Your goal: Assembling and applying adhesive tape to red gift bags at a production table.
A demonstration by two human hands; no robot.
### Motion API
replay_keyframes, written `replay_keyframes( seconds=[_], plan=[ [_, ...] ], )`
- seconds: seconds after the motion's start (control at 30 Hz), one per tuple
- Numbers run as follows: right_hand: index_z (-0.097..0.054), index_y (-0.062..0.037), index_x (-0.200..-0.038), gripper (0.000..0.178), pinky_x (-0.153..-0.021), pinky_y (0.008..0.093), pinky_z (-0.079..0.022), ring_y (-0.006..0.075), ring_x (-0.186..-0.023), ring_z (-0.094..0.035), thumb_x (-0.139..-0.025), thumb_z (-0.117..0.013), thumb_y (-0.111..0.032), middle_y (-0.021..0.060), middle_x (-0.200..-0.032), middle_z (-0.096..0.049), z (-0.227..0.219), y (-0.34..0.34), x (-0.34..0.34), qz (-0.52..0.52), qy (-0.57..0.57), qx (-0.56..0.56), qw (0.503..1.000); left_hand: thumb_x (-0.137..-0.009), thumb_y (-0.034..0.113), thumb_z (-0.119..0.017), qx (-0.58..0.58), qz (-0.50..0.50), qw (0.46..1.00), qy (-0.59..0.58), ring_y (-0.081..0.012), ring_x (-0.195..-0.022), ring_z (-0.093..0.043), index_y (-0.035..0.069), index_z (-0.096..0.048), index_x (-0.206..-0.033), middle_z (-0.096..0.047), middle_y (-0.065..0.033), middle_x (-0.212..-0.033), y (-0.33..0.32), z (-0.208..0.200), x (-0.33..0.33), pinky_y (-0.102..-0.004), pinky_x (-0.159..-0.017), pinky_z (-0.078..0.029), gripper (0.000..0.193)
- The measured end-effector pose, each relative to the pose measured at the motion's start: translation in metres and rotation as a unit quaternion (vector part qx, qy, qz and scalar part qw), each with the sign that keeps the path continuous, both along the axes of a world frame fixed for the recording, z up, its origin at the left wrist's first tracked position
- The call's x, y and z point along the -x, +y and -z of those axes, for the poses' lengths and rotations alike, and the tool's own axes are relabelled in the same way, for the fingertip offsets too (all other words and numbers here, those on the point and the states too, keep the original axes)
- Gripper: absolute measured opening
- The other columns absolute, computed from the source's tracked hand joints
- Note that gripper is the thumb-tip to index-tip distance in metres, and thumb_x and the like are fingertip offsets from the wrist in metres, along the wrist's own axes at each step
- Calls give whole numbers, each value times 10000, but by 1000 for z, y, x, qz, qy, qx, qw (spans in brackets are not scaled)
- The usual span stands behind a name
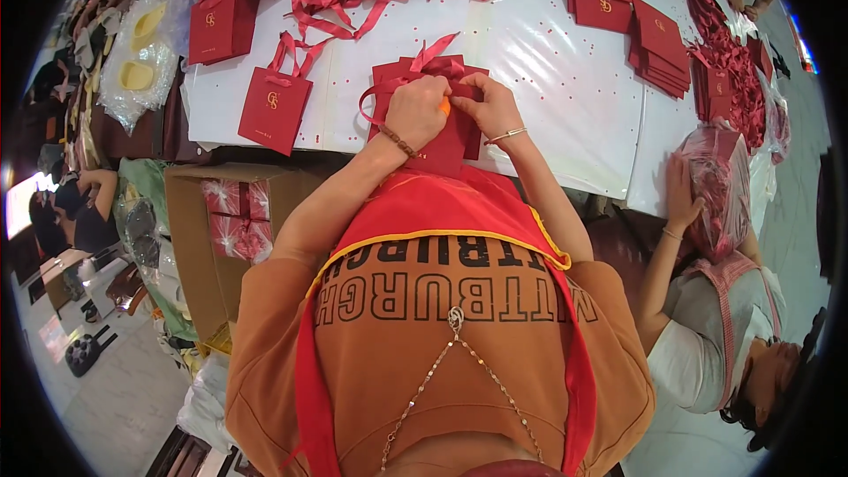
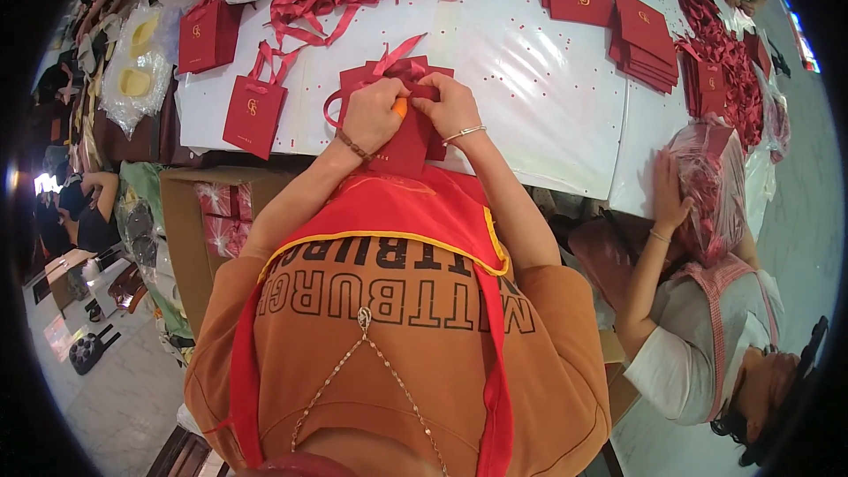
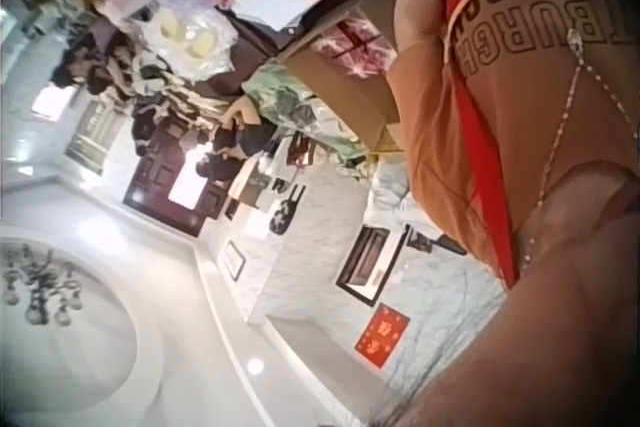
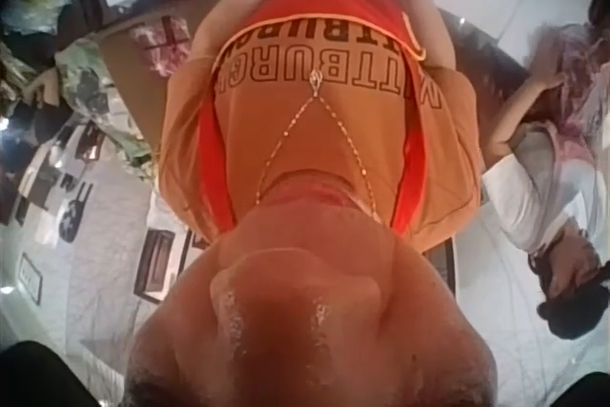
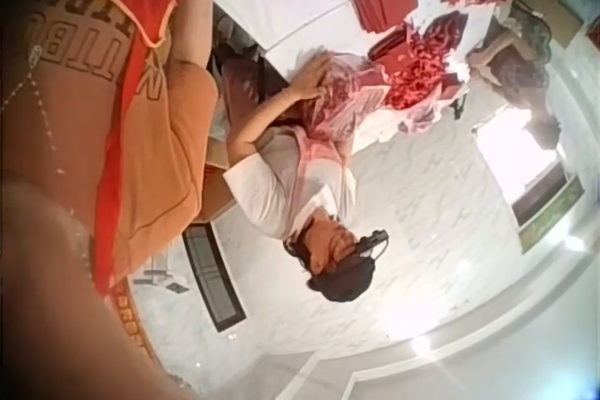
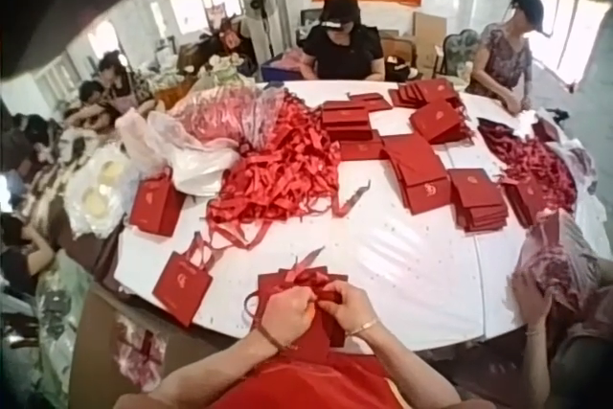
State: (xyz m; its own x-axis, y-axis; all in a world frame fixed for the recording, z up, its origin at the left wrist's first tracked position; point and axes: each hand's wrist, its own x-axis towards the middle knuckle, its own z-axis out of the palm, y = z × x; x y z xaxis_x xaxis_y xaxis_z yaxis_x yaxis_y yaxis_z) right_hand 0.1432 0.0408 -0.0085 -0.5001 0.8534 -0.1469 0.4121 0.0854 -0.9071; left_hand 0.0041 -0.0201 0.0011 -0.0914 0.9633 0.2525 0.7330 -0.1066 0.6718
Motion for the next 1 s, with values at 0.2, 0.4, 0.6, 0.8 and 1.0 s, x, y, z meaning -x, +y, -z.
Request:
replay_keyframes(
  seconds=[0.2,0.4,0.6,0.8,1.0],
  plan=[
    [-588,-27,-871,235,-575,309,-437,210,-594,-545,-679,-678,-128,131,-709,-592,-2,0,1,-4,-20,-17,1000,-695,60,-529,-1,20,986,164,-290,-653,-580,11,-528,-710,-587,-144,-702,3,-12,-7,-400,-572,-457,51],
    [-577,-27,-864,221,-640,353,-454,292,-728,-575,-673,-663,-96,142,-810,-598,-2,-9,4,-9,-14,-133,991,-679,51,-549,173,2,972,-162,-286,-635,-579,19,-560,-727,-587,-144,-690,8,-14,13,-368,-554,-456,59],
    [-561,-33,-861,201,-654,376,-454,313,-748,-565,-680,-640,-71,131,-826,-585,-9,-4,7,-10,-4,-142,990,-691,44,-539,-6,-16,996,88,-306,-644,-575,25,-537,-721,-587,-132,-704,3,-11,0,-394,-565,-459,35],
    [-566,-39,-843,180,-651,376,-454,310,-747,-562,-676,-630,-61,127,-817,-577,-15,12,13,-59,-15,-203,977,-693,43,-545,-19,-37,997,64,-290,-629,-577,21,-539,-731,-589,-130,-692,9,-4,6,-374,-547,-458,45],
    [-587,-48,-972,231,-692,324,-455,262,-786,-576,-744,-594,-85,123,-914,-595,-8,3,15,-45,40,-84,995,-719,49,-600,116,-97,966,-210,-92,-539,-554,4,-612,-807,-605,-57,-657,5,0,21,-229,-487,-437,99]
  ],
)
